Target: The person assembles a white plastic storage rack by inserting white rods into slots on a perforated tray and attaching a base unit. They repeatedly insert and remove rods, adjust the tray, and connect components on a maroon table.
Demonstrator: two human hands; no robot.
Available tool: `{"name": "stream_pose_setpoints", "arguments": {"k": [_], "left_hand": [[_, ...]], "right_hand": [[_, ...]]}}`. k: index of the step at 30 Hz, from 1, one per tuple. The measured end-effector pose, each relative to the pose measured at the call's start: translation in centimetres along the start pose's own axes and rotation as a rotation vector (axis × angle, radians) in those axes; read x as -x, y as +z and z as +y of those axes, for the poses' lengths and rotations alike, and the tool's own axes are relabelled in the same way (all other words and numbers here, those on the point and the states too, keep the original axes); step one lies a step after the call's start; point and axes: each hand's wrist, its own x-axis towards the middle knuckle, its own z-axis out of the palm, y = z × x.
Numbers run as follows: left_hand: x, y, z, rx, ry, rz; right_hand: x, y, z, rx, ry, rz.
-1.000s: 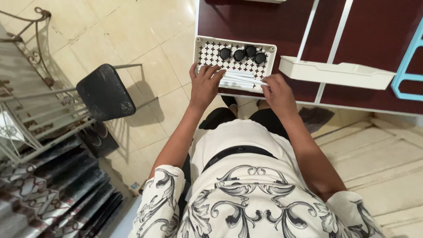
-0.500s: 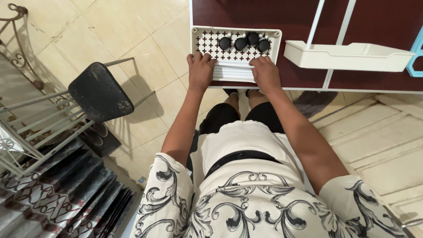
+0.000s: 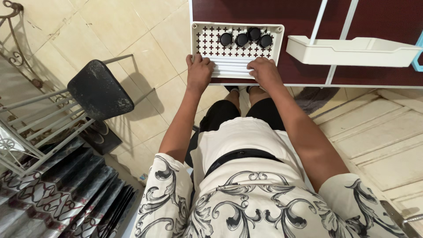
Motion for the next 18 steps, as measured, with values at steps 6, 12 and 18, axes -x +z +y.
{"name": "stream_pose_setpoints", "arguments": {"k": [6,12,18], "left_hand": [[-0.2,-0.2,-0.1,0.041,-0.003,-0.029],[0.2,0.0,0.2,0.026,0.012,0.029],[0.8,0.3,0.1,0.027,0.009,0.043]], "right_hand": [[-0.5,0.1,0.6,0.076,0.004,-0.075],[-0.2,0.0,0.5,0.069,0.01,-0.065],[0.1,0.6,0.5,0.044,-0.003,0.016]]}}
